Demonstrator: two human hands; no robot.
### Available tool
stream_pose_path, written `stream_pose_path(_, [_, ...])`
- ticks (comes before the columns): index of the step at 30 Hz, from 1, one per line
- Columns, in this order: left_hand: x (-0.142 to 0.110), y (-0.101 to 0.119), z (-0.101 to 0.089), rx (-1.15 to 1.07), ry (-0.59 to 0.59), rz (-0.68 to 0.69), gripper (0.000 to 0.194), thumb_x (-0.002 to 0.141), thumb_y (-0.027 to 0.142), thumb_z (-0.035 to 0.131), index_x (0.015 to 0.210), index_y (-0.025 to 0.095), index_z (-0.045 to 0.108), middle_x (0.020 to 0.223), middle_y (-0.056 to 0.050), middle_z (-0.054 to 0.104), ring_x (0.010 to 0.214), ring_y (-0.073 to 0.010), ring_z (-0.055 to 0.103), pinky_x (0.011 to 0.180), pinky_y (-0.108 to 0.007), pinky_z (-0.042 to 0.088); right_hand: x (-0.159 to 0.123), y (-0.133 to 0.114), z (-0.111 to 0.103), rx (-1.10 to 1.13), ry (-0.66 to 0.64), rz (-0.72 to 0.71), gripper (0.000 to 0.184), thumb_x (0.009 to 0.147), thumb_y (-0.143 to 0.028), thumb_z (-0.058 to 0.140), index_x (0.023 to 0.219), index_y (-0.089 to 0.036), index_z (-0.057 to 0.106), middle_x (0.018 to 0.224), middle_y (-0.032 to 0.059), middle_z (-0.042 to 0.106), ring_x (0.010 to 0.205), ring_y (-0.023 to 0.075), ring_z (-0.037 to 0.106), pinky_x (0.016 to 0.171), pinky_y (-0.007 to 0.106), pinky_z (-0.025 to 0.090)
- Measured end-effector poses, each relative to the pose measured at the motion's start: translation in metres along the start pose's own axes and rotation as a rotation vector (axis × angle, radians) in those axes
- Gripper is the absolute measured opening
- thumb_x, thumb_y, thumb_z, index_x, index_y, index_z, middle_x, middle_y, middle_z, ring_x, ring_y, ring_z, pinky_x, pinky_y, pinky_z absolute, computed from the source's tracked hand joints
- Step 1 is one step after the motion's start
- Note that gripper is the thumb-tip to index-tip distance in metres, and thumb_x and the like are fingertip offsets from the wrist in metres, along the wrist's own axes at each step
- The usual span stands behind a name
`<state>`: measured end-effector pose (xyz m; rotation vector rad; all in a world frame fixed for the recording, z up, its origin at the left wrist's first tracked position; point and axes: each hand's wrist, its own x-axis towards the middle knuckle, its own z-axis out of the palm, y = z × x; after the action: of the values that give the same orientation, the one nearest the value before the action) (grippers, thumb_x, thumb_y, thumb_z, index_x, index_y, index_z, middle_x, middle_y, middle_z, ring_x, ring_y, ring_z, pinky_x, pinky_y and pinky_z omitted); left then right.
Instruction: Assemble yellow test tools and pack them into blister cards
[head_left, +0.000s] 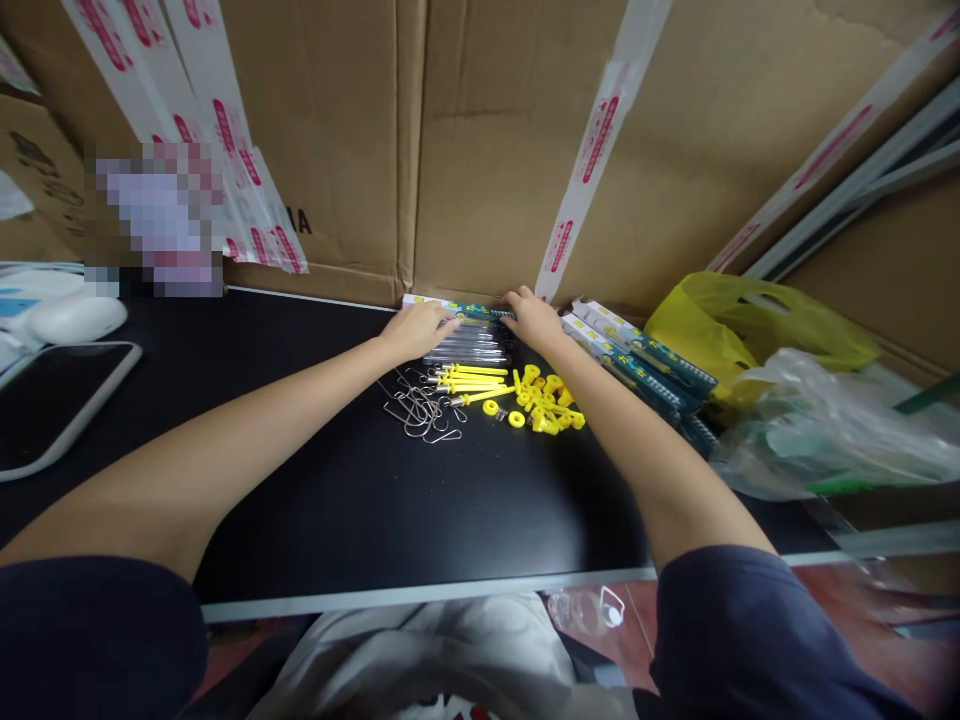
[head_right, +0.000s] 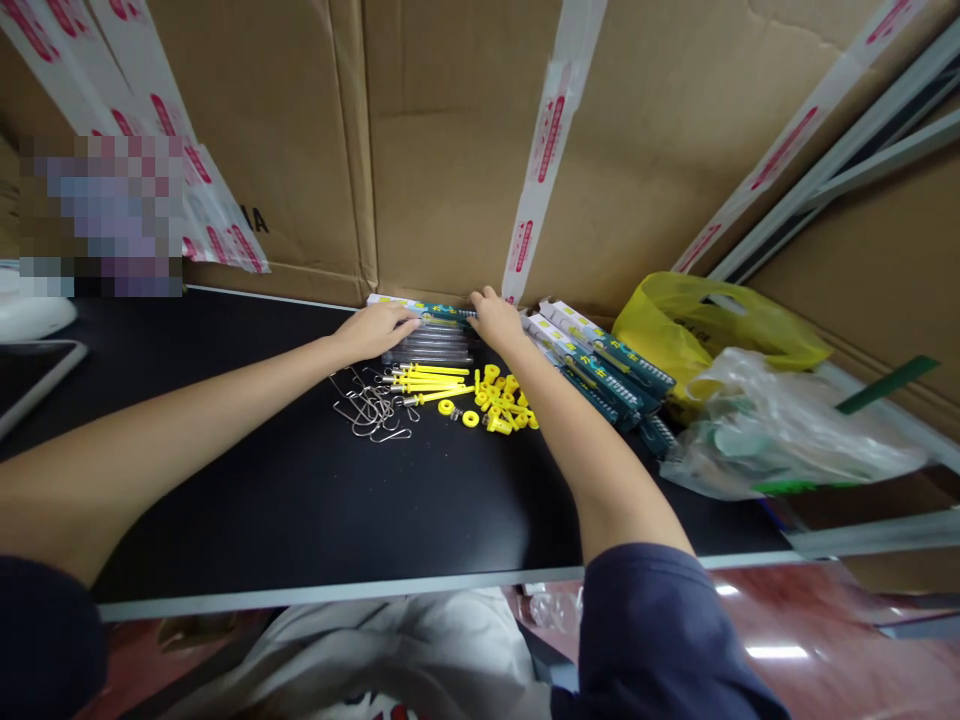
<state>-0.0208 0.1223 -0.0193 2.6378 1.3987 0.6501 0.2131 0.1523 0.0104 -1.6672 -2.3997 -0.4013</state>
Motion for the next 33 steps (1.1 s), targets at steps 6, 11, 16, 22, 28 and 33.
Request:
stream_pose_path(6, [-0.037,0.012,-0.018,-0.049,0.111,-0.039,0.046,0.099,0.039,0.030,0.114,0.015,0.066,0.120,-0.011,0.067,0.114,-0.0226,0.059,0.097,-0.037,0.045,-0.041,-0.024,-0.034,-0.028,-0.001,-0.198,0.014,0.089,-0.020,0.056,0.095,-0.018,0.069,0.097,0.0113,0.063,0.093,0.0256,0.057,0.078,0.036,0.041])
stream_pose_path(11, [-0.093,0.043,-0.033,-0.171,0.143,0.046,0.036,0.097,0.038,0.039,0.105,0.017,0.068,0.110,-0.008,0.070,0.103,-0.0215,0.063,0.095,-0.038,0.047,-0.092,-0.039,-0.056,0.093,-0.088,-0.389,0.009,0.085,-0.021,0.062,0.087,-0.020,0.071,0.088,0.0074,0.064,0.085,0.0220,0.053,0.072,0.032,0.036])
stream_pose_path(16, [-0.131,0.063,-0.032,-0.089,0.085,0.108,0.028,0.096,0.035,0.043,0.108,0.022,0.064,0.115,-0.005,0.070,0.109,-0.0212,0.063,0.109,-0.046,0.035,-0.110,-0.049,-0.050,0.073,-0.131,-0.421,0.007,0.084,-0.022,0.065,0.088,-0.020,0.070,0.092,0.0067,0.065,0.088,0.0219,0.052,0.071,0.031,0.032])
stream_pose_path(22, [-0.132,0.057,-0.024,-0.069,0.094,0.141,0.025,0.095,0.033,0.044,0.108,0.022,0.063,0.115,-0.004,0.069,0.111,-0.0191,0.062,0.112,-0.046,0.032,-0.109,-0.051,-0.037,0.039,-0.098,-0.433,0.005,0.085,-0.020,0.063,0.084,-0.019,0.068,0.091,0.0067,0.065,0.085,0.0214,0.050,0.068,0.031,0.028])
stream_pose_path(28, [-0.134,0.057,-0.026,-0.064,0.093,0.141,0.026,0.095,0.034,0.045,0.111,0.023,0.062,0.117,-0.005,0.069,0.111,-0.0199,0.062,0.112,-0.047,0.032,-0.113,-0.051,-0.042,0.041,-0.015,-0.463,0.012,0.090,-0.023,0.058,0.085,-0.018,0.067,0.089,0.0077,0.066,0.083,0.0216,0.050,0.068,0.032,0.029])
stream_pose_path(33, [-0.135,0.064,-0.028,-0.052,0.113,0.166,0.029,0.095,0.041,0.047,0.114,0.024,0.061,0.118,-0.005,0.069,0.110,-0.0208,0.062,0.110,-0.045,0.033,-0.126,-0.065,-0.054,0.122,0.090,-0.529,0.018,0.095,-0.028,0.051,0.092,-0.018,0.066,0.090,0.0084,0.068,0.084,0.0220,0.051,0.069,0.033,0.032])
